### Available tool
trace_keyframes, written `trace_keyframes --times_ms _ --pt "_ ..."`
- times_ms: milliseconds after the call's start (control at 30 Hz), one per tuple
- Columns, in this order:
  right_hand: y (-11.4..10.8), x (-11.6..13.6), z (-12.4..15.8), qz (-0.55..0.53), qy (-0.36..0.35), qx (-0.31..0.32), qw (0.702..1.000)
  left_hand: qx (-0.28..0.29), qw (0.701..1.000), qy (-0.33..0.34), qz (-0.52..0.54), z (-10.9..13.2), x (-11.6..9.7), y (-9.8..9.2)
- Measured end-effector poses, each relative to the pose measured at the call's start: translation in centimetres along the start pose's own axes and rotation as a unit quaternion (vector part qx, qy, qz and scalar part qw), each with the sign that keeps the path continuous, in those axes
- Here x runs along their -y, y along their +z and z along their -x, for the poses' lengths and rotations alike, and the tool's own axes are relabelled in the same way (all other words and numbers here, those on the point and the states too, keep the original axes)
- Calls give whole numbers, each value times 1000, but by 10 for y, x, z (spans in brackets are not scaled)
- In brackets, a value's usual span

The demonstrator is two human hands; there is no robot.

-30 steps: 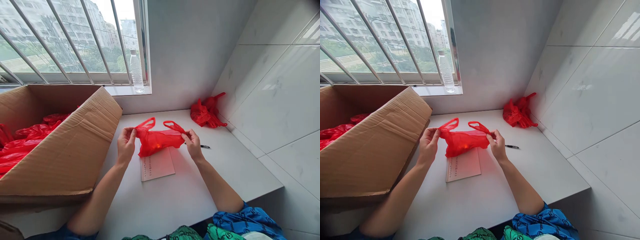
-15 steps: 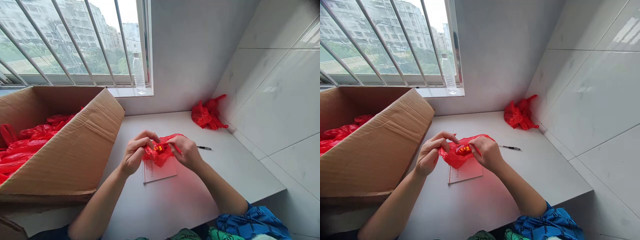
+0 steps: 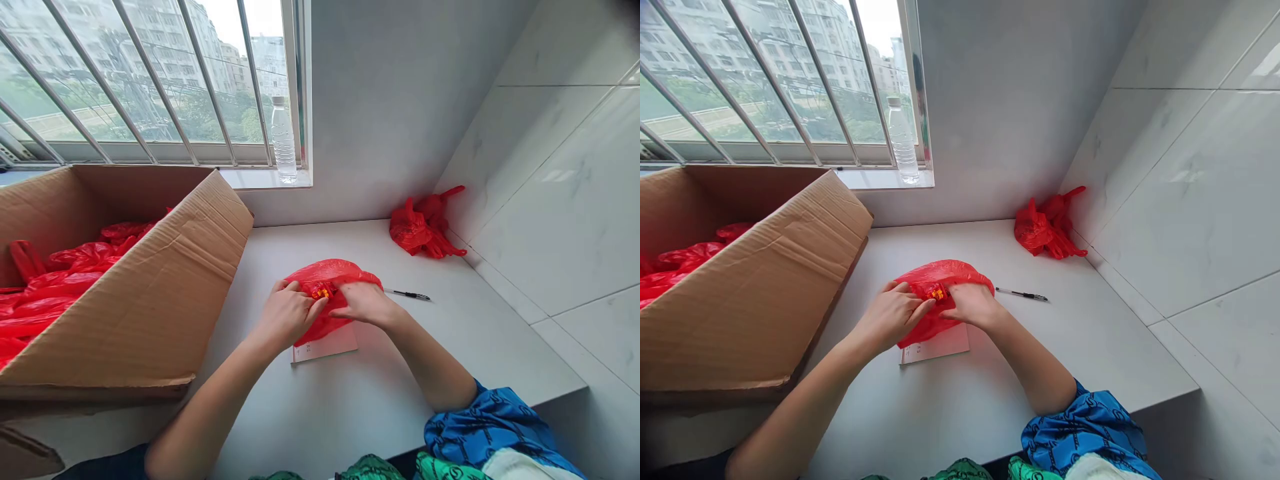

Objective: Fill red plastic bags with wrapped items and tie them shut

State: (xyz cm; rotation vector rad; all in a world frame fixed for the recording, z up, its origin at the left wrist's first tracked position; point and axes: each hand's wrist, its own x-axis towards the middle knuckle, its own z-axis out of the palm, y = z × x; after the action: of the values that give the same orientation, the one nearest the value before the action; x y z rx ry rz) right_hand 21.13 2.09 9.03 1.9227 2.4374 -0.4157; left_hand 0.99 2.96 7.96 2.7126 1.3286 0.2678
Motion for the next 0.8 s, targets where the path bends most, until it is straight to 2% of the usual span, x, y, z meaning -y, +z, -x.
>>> trace_keyframes --times_ms 67,133,200,333,400,500,567,700,800 --pt "1 -4 -5 17 35 11 999 20 996 -71 -58 -2 10 13" --pt "3 -8 -9 28 53 13 998 26 990 -98 -97 -3 18 19" --pt "7 -8 -12 25 50 -4 998 13 991 -80 -105 -5 20 20" --pt "23 1 -23 2 -4 -83 997 -19 998 -2 -67 -13 13 21" --pt "32 2 -30 -19 -11 -93 995 -3 998 -16 -56 -16 12 25" --pt "39 -2 -35 -90 -14 -74 993 69 990 -104 -63 -16 18 33" --pt "37 -9 -35 -140 -37 -67 987 109 983 -131 -61 -13 25 36" --pt "25 -19 -29 -167 -33 -35 985 120 988 -93 -16 -10 32 32" --pt "18 -22 -27 -223 -74 2 972 73 994 -47 62 -12 29 26"
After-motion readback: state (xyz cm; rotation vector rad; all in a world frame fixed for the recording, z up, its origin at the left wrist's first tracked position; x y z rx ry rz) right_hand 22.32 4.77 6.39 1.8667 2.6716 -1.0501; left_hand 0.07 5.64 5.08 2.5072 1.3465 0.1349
